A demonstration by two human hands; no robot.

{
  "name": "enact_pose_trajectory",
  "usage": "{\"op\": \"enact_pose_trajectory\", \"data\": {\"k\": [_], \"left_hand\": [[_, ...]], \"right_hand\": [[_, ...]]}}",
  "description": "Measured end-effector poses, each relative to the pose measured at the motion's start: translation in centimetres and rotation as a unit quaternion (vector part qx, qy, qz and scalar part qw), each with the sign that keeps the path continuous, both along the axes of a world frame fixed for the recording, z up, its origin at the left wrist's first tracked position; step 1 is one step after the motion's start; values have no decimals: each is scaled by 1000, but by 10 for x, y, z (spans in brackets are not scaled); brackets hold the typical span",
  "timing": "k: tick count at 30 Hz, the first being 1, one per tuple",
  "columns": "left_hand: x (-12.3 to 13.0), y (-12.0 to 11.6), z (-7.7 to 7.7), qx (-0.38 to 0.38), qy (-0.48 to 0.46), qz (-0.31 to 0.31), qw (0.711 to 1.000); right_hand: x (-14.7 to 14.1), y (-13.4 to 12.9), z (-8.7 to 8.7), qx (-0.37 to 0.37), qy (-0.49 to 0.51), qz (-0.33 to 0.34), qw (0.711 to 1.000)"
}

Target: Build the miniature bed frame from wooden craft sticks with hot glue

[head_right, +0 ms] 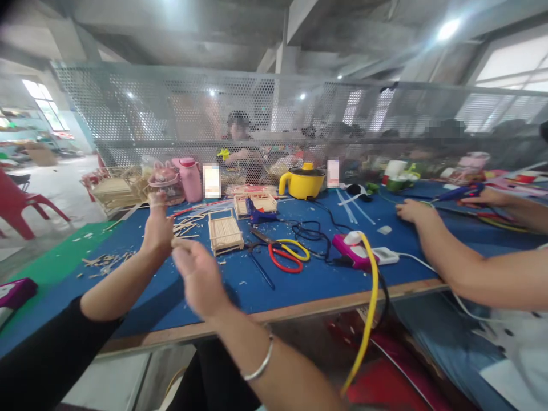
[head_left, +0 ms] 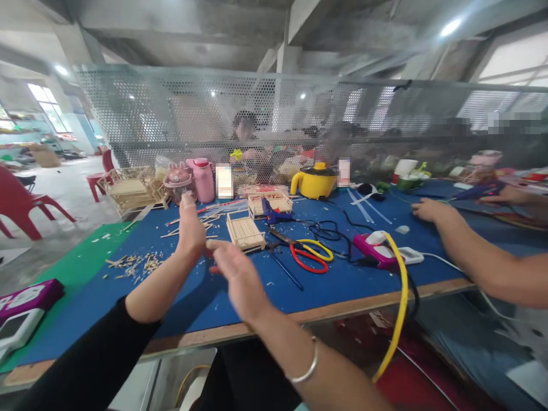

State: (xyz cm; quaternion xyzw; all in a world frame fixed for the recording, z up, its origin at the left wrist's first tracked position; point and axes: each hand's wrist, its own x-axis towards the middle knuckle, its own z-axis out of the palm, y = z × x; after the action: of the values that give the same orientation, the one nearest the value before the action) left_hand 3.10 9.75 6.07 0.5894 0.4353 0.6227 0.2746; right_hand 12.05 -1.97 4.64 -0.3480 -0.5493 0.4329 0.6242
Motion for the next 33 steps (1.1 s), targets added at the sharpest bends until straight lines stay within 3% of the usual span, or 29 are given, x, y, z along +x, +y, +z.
{"op": "enact_pose_trajectory", "data": {"k": [2, 5, 9, 14, 17, 21, 25, 28, 31, 33], "left_hand": [[-1, 14, 2, -3, 10, -10, 1000], [-1, 21, -11, -25, 59, -65, 996], [-5, 11, -38, -54, 137, -168, 975], [-4, -4, -54, -77, 256, -229, 936], [3, -4, -55, -89, 326, -209, 918], [5, -2, -58, -84, 357, -171, 915], [-3, -8, -58, 46, 263, -90, 959], [-2, -20, -50, 178, 179, -77, 964], [12, -33, -39, 277, 180, -89, 940], [23, -35, -31, 359, 260, -106, 890]], "right_hand": [[35, 16, 6, 9, -50, -67, 996], [93, 58, 23, 14, -60, -131, 989], [144, 107, 36, 13, -105, -133, 985], [165, 119, 8, -17, -173, -103, 979], [167, 114, -7, -18, -178, -128, 976], [165, 103, -3, -8, -164, -150, 975], [155, 87, 9, -54, -94, -86, 990], [142, 76, 14, -106, 11, -3, 994], [126, 68, 18, -124, 84, 89, 985], [116, 63, 24, -124, 105, 153, 975]]}}
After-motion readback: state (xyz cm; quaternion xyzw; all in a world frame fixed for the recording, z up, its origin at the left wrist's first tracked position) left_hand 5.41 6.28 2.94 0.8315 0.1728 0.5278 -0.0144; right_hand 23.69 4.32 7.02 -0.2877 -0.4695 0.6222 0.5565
